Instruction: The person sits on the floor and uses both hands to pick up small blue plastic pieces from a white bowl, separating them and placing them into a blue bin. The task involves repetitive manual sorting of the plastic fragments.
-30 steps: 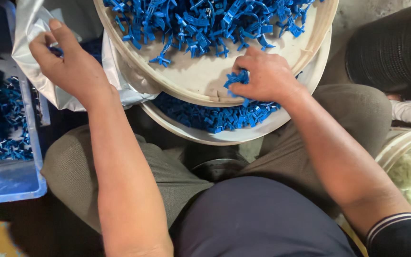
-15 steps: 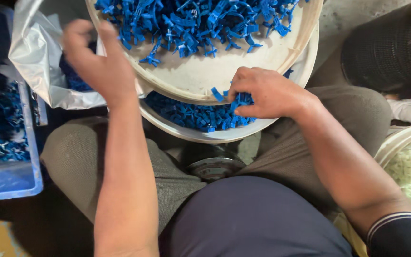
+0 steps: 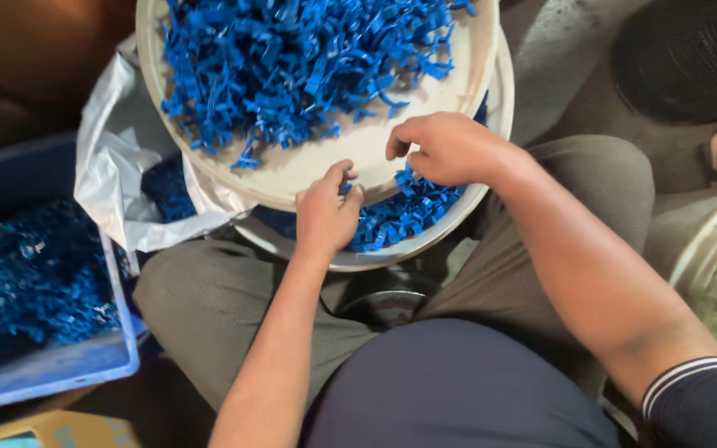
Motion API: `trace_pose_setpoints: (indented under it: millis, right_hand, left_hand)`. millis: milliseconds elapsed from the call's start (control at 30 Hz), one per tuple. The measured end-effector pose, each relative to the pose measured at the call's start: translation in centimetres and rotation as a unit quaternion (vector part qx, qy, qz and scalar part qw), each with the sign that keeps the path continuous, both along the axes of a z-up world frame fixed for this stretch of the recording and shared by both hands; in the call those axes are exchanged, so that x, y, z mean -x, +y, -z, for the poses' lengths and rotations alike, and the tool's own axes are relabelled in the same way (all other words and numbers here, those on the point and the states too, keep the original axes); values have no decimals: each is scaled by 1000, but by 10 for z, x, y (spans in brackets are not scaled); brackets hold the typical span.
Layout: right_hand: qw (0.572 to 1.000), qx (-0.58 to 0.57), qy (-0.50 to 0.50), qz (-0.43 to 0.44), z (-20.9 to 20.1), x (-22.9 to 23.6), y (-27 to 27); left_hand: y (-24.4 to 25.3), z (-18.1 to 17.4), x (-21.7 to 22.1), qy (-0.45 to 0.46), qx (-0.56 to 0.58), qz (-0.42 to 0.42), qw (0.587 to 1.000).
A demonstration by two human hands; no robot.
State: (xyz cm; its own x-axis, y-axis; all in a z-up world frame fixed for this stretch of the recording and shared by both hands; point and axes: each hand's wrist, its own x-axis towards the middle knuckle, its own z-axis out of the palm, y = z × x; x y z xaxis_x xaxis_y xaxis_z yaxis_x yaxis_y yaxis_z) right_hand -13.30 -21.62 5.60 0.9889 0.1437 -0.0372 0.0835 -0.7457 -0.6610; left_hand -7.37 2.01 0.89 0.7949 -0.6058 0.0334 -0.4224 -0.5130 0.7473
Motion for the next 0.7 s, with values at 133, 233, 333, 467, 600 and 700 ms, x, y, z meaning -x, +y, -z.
trace_pose_setpoints:
  millis: [133, 233, 333, 467, 600, 700]
  right_hand:
    - [997, 54, -2, 61, 17, -4, -1]
    - [995, 83, 34, 36, 27, 2, 8]
    - [995, 87, 21, -32, 30, 17, 17]
    - [994, 84, -23, -73, 15, 33, 27]
    - [996, 19, 22, -90, -5, 45, 25]
    - [999, 15, 16, -48, -25, 39, 11]
  left_hand:
    - [-11, 5, 7, 68, 15, -20, 997]
    - [-14, 8, 11, 101, 27, -35, 994]
    - [-9, 12, 15, 122, 30, -44, 991]
    - [-8, 1, 17, 141, 33, -46, 988]
    - [-9, -18, 22, 121, 22, 5, 992]
    - [-14, -37, -1, 70, -17, 52, 996]
